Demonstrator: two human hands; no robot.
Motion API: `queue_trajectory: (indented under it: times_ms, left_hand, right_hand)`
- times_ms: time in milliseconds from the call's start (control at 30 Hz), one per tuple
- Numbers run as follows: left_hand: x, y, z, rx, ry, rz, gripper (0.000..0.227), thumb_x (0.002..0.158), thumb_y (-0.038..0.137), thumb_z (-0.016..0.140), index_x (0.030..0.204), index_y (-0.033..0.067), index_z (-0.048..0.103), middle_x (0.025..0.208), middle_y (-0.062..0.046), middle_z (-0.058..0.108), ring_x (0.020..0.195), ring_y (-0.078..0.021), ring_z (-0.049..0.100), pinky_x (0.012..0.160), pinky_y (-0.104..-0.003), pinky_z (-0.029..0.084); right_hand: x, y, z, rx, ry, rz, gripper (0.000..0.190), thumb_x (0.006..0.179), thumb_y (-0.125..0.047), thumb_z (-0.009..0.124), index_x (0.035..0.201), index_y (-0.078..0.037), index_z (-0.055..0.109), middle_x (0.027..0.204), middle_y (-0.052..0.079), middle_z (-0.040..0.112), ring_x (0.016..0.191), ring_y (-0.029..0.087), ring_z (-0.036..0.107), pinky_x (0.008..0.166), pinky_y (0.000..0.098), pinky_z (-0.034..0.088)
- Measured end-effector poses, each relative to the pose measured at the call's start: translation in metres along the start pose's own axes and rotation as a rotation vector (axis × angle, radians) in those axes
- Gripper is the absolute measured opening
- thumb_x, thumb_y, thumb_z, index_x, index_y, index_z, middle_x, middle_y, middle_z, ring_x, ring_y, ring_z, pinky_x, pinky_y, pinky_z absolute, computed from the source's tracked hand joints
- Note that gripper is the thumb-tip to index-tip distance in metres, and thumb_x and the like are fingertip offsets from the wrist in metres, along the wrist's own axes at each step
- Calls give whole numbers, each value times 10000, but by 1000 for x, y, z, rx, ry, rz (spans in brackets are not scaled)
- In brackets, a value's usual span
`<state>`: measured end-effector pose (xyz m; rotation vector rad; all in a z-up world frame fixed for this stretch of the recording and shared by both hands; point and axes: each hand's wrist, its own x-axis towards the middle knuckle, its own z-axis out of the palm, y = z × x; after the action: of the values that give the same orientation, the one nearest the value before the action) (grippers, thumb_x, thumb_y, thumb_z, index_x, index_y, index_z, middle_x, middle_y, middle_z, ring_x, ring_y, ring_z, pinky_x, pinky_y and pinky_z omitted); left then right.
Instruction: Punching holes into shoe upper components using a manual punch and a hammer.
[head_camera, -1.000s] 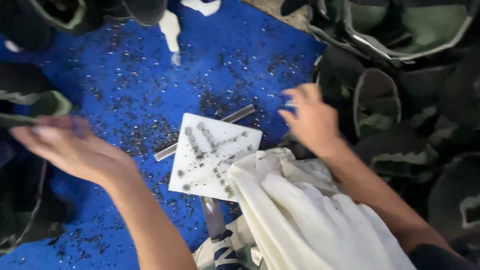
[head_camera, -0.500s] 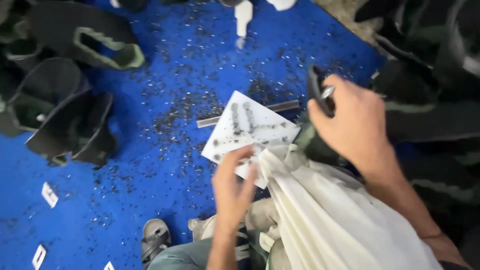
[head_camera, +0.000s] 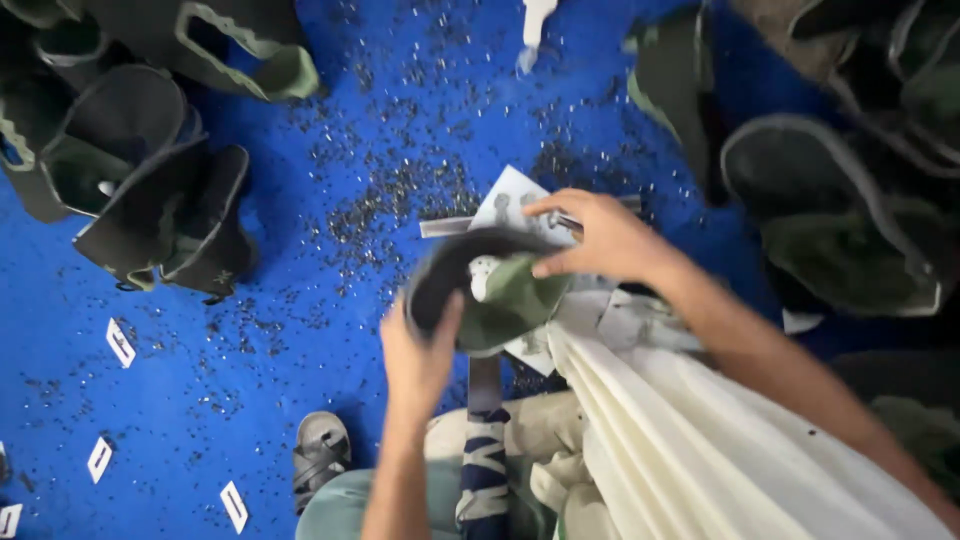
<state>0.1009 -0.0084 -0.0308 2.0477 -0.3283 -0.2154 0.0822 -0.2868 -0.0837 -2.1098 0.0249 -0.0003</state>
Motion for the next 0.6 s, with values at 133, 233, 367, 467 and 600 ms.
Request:
queue_trajectory:
  times_ms: [133, 233, 367, 467, 600]
  left_hand:
    - [89, 36, -5, 119, -18, 224, 208, 931, 87, 753, 1126, 26, 717, 978, -150, 746, 876, -252, 746, 813, -335, 565]
    - [147, 28, 7, 234, 25, 373, 114, 974, 63, 790, 1059, 20, 728, 954, -176, 711, 890, -331, 703, 812, -361, 544]
    - [141, -56, 43, 16, -64, 552, 343, 785, -68, 724, 1103, 58, 748, 1109, -127, 759, 1025, -276, 741, 926, -359, 576]
    - [44, -103, 55, 178, -159, 470, 425, 729, -72, 694, 1110, 106, 752, 1150, -110, 751, 1127, -285, 720, 1024, -394, 545]
    - [-7, -88, 61, 521, -280, 430, 615, 727, -5, 657, 1329, 123, 674, 1352, -158, 640, 1344, -373, 586, 1177, -448, 430]
  right_hand:
    - [45, -16, -24, 146, -242, 340, 505, 690, -357, 888, 1097, -82, 770, 911, 85, 791, 754, 195, 703, 668, 370, 586]
    - [91, 12, -31, 66, -61, 68, 370, 797, -306, 864, 1075, -88, 755, 937, 78, 789, 860, 213, 755, 776, 351, 583]
    - [82, 70, -4, -442, 111, -105, 463, 858, -125, 763, 1310, -200, 699, 1249, 133, 681, 995, 305, 740, 829, 413, 593]
    - [-1, 66, 30, -531, 85, -208, 745, 743, 42, 645, 1441, -218, 607, 1500, 106, 548, 1012, 319, 728, 801, 403, 601]
    - [-81, 57, 70, -490, 34, -57, 625, 814, -98, 676, 1423, -212, 591, 1554, 11, 514, 926, 264, 751, 717, 367, 598]
